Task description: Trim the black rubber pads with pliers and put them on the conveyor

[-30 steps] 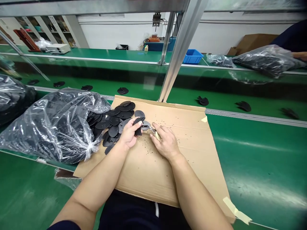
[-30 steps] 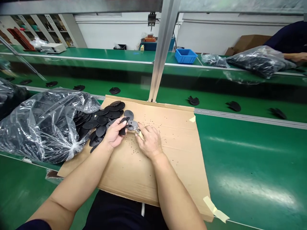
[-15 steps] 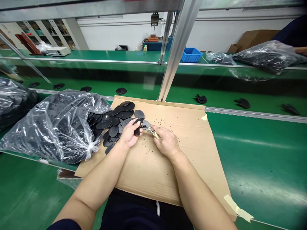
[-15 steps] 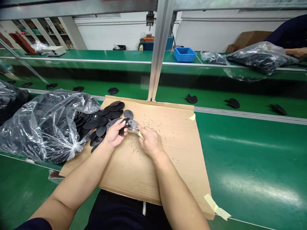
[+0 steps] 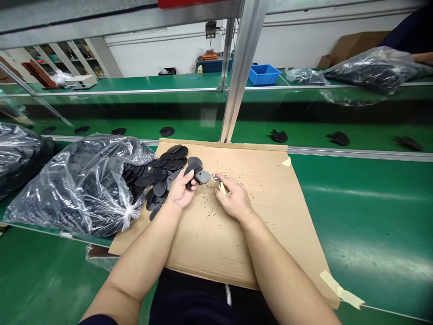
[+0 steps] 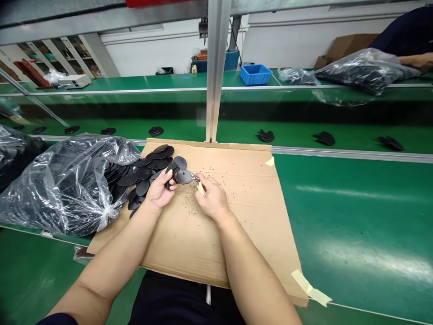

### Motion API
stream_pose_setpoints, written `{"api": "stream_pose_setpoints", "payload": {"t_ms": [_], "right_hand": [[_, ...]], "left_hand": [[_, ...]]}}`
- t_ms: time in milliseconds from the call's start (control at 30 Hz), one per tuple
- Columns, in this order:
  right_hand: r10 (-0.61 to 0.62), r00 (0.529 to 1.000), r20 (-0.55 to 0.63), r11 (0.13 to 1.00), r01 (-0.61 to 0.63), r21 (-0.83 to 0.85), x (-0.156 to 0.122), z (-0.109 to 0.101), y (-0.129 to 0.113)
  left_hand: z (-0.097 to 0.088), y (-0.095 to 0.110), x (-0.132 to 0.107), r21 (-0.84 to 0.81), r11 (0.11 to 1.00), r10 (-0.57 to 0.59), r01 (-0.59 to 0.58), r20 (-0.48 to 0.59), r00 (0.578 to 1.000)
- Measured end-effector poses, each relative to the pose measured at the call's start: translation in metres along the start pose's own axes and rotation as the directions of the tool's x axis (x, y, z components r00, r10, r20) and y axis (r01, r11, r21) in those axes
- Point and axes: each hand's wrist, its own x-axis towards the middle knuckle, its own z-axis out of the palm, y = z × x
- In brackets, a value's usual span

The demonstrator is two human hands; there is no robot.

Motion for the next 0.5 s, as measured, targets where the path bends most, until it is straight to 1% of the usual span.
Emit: {"api": "stream_pose_setpoints", "payload": {"t_ms": [100,167,233,500], "right_hand": [[0.001,1.000,0.009,1.000,-0.001,-0.008,-0.001,0.001,-0.001],[-0.011,1.000,0.017,1.000,0.011,-0.005,-0.001,0.002,-0.001],[-0.022,0.999,0.029,1.000,0.022,-0.013,-0.001,0.002,-0.001],[-0.054,0.998,0.037,0.998,0.055,-0.021,0.000,0.003,0.000]], "left_hand": [[0.003,0.003,0.000,-0.107,0.991,-0.080,0.075,-0.040,0.996],[0.004,0.005,0.000,-0.177,0.975,-0.140,0.132,-0.032,0.990],[0.006,0.007,0.000,-0.211,0.963,-0.175,0.170,-0.006,0.985],[0.003,0.011,-0.001,-0.200,0.964,-0.166,0.173,0.052,0.985]]}}
